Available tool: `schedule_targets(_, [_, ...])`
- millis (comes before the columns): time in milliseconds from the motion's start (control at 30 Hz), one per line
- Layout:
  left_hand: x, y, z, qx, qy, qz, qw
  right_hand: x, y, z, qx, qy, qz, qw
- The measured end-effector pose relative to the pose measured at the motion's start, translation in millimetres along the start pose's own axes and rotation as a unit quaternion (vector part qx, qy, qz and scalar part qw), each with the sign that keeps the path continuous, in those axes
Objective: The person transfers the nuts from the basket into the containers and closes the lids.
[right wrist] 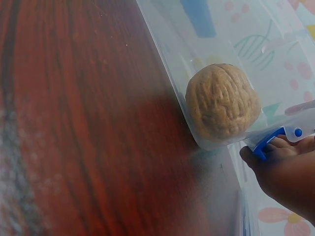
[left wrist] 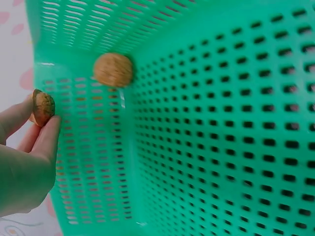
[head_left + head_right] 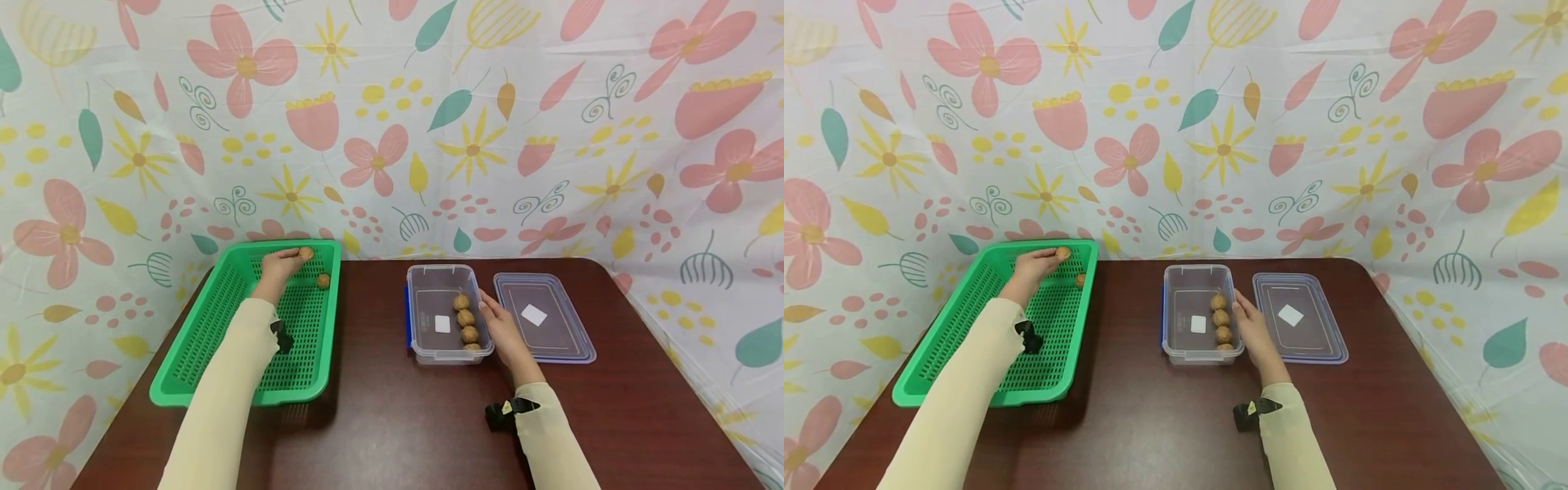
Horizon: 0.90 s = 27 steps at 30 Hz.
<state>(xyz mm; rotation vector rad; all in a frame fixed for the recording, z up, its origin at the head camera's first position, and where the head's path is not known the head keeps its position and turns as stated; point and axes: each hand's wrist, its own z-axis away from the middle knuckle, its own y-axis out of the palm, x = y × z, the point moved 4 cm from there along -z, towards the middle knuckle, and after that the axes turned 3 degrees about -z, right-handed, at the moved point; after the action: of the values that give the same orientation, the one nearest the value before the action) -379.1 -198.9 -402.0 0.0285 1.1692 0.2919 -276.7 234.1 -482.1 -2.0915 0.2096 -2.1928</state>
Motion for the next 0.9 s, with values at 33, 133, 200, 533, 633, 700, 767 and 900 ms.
schedule_targets(33, [-2.4, 1.7, 2.6, 0.000, 0.022, -0.063, 0.9978, 0, 0, 0, 0.001, 0.001, -0.001, 1.000])
schedule_targets(133, [-7.7, 6.5, 2.6, -0.015, 0.074, -0.146, 0.9863, 1, 0, 0, 0.000, 0.003, 0.000, 1.000])
schedule_targets(200, [-10.7, 10.5, 0.8, -0.015, 0.093, -0.138, 0.9860, 1, 0, -1, -0.002, 0.004, 0.004, 1.000])
schedule_targets(533, [-36.4, 40.6, 8.6, -0.018, 0.129, -0.105, 0.9858, 2, 1, -1, -0.003, -0.001, 0.011, 1.000])
schedule_targets(633, [-44.0, 54.0, 11.7, -0.017, 0.141, -0.086, 0.9861, 3, 1, -2, -0.005, -0.003, 0.009, 1.000])
schedule_targets(700, [-47.4, 63.6, 13.0, -0.013, 0.151, -0.073, 0.9857, 3, 1, -4, -0.006, -0.006, 0.003, 1.000])
schedule_targets(767, [-48.7, 72.8, 14.0, -0.008, 0.158, -0.065, 0.9852, 3, 0, -4, -0.006, -0.007, 0.001, 1.000])
schedule_targets(900, [-44.1, 88.5, 14.7, 0.007, 0.156, -0.046, 0.9866, 0, 1, -1, 0.001, 0.000, 0.003, 1.000])
